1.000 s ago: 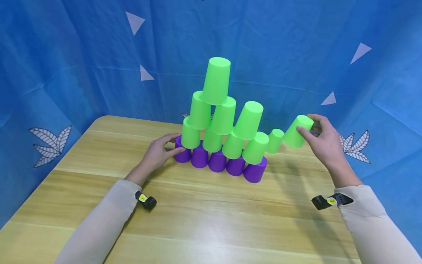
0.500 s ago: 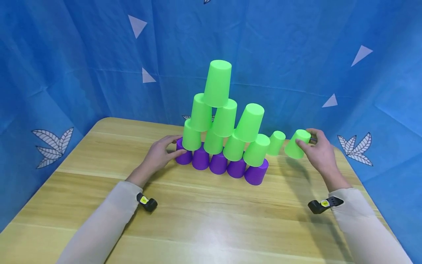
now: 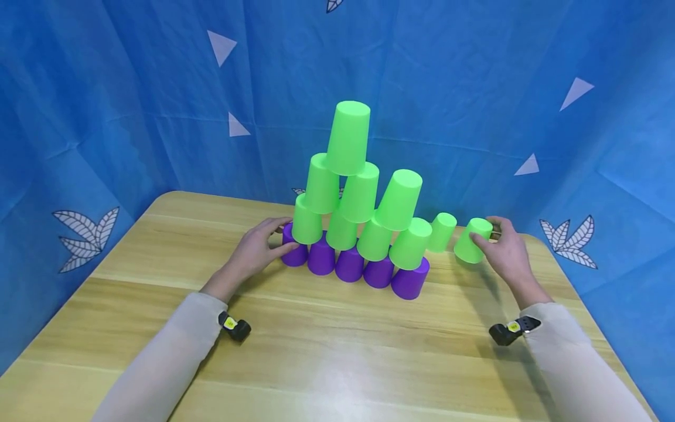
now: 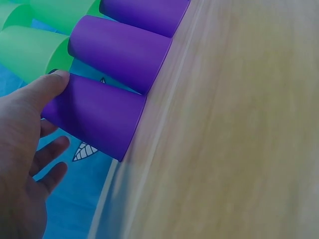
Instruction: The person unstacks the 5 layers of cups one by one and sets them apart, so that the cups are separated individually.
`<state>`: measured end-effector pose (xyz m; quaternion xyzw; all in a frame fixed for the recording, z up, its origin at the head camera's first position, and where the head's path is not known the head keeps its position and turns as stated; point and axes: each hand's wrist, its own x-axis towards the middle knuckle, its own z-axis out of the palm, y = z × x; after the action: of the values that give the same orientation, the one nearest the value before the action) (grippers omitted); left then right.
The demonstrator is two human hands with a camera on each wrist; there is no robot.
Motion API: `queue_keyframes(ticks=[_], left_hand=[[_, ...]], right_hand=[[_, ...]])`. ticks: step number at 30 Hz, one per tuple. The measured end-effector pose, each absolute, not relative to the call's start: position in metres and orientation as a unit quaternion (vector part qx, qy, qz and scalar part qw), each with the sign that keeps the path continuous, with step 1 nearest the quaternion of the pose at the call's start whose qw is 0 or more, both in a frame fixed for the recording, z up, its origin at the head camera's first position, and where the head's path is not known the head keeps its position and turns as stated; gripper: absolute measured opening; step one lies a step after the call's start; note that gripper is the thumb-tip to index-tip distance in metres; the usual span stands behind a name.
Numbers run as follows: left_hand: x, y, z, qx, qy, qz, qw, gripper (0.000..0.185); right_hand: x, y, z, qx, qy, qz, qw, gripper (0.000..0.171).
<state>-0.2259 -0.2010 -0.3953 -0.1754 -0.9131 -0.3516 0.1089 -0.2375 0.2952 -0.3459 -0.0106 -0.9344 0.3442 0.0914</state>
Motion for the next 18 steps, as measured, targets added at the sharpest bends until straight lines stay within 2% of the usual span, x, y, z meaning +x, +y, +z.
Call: queue_keyframes(ticks=[18], left_hand=[[-0.224, -0.202, -0.395, -0.188, -0.921, -0.315, 0.135, 0.060]], right_hand=[[-0.246, 0.293, -0.358, -0.016, -0.942, 0.326, 0.079, 0.070]])
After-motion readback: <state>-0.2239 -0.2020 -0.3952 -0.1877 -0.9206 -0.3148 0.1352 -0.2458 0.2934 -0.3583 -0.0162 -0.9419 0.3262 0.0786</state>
